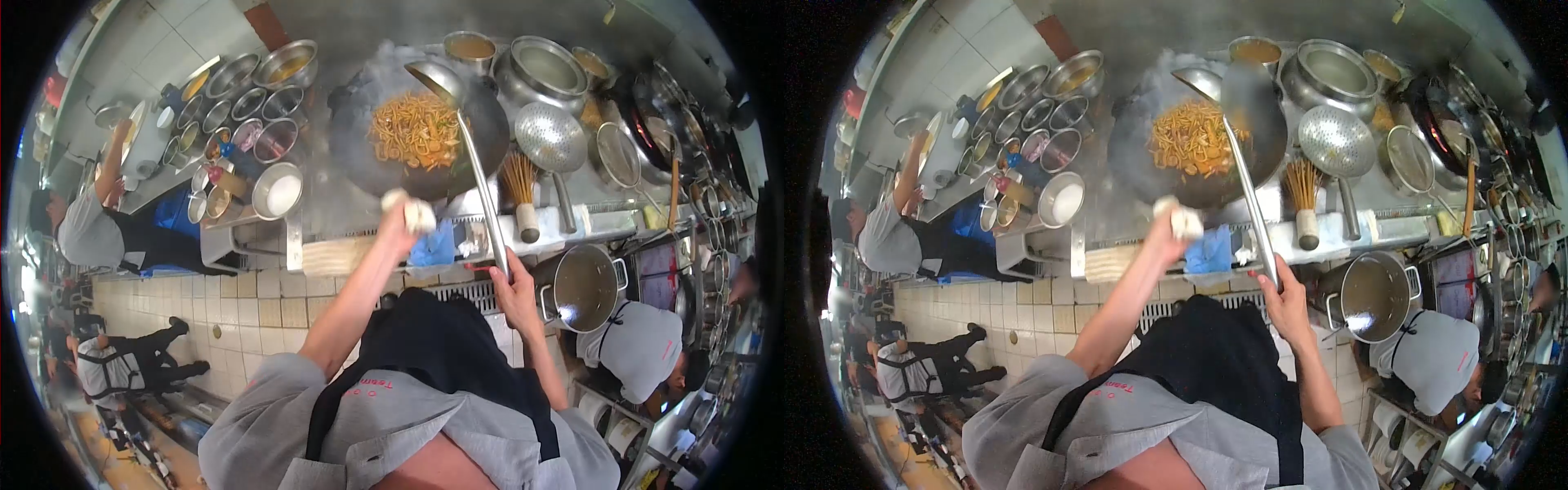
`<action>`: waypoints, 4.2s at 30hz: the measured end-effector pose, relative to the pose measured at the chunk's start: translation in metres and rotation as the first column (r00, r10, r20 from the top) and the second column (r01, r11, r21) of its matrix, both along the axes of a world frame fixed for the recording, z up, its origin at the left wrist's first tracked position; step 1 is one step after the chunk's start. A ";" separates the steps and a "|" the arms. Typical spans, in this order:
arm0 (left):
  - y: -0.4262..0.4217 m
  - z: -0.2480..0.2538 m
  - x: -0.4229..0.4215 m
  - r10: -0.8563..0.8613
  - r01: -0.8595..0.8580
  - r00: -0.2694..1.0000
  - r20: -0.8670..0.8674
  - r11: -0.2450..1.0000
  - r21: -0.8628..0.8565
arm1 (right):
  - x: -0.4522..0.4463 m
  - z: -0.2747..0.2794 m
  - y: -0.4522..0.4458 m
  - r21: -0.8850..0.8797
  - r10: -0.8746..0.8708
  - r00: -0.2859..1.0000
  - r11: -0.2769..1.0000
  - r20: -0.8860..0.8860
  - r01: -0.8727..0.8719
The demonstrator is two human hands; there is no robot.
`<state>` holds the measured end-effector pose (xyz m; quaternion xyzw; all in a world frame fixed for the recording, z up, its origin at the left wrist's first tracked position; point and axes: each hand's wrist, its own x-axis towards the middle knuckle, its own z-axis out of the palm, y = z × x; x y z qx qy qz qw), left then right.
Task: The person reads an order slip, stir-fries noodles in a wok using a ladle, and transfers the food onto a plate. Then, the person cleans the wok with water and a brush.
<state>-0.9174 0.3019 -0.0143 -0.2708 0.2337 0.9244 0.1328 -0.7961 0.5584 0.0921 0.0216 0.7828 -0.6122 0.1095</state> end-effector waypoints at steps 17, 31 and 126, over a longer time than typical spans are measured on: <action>0.019 0.049 0.082 -0.055 0.059 0.984 0.168 0.998 -0.023 | 0.005 -0.010 0.013 -0.247 -0.049 0.998 0.968 -0.048 0.036; 0.028 0.083 0.067 -0.069 0.080 0.988 0.141 0.994 -0.074 | 0.002 -0.020 0.036 -0.210 -0.052 0.998 0.977 -0.028 0.045; -0.112 0.108 0.164 -0.988 0.860 0.135 0.081 0.077 -0.504 | 0.401 0.000 -0.325 -0.892 -0.630 0.670 -0.084 0.393 0.444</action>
